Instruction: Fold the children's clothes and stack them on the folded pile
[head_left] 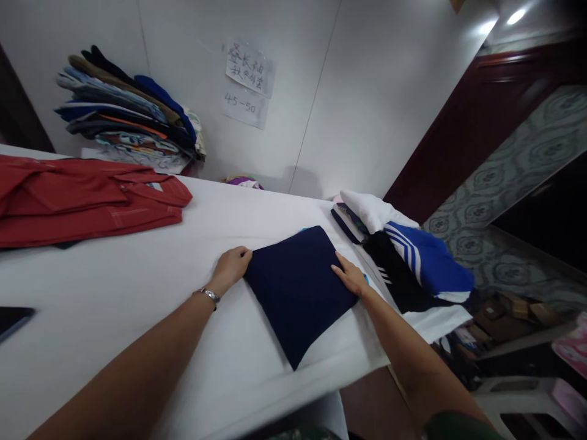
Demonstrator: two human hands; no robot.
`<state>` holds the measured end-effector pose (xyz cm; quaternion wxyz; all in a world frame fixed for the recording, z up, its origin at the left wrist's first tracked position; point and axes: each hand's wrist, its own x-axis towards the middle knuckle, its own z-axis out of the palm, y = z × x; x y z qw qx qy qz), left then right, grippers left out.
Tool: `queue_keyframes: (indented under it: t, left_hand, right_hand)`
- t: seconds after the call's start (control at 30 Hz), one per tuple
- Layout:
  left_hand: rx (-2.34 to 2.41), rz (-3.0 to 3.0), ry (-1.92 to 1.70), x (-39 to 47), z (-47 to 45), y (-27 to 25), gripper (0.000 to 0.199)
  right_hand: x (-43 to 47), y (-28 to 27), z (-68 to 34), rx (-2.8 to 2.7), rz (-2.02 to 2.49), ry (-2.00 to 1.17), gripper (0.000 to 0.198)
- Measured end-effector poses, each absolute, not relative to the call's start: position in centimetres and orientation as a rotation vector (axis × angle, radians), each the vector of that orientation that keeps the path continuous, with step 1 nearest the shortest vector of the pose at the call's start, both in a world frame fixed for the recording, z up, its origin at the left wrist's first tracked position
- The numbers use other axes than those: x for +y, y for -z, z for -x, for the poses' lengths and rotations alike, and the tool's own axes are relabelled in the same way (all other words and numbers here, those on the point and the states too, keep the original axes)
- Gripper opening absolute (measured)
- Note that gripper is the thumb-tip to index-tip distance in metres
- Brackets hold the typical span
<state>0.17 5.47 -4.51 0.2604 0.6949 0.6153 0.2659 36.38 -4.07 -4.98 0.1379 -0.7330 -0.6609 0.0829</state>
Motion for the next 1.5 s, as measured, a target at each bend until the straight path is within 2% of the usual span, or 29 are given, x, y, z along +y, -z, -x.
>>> queue_keyframes:
  t: [0.23,0.4,0.53,0.67,1.03,1.2,1.37,1.5]
  left_hand:
    - [1.663,-1.891,-0.730,5.4,-0.2,4.5,0.029]
    - [1.667,-1.902,-0.722,5.4,-0.2,4.4,0.031]
    - [1.656,-1.921,-0.720,5.4,-0.1,4.4,0.031]
    - [1.651,-1.927,-0.726,5.4,-0.2,4.5,0.031]
    - [1.646,-1.927,-0.748,5.4,-0.1,4.6,0.032]
    - [1.651,-1.932,-0.758,5.3,-0.1,4.6,0.033]
    - [1.660,-1.936,-0.776,5.1,0.0,4.6,0.034]
    - [1.670,-1.944,-0.785,5.0,0.0,4.5,0.038]
  right_hand:
    - [-4.2,3.6,-35.8,-1.976,2.209,-0.214,0.065]
    - [-5.6,2.6,-36.4,-1.926,2.370,-0.019,0.062]
    - [-7.1,4.1,-37.2,-1.809,2.299,-0.105,0.058]
    - [-7.5,5.4,-37.4,-1.711,2.262,-0.042,0.057]
    - [-7.3,4.8,-37.3,-1.670,2.277,-0.066,0.057]
    - [-5.5,2.8,-36.1,-1.707,2.317,0.003,0.050]
    - [-1.9,0.9,-32.5,-1.963,2.146,0.137,0.050]
    - [1.5,0.6,-29.8,-2.022,2.183,0.083,0.054]
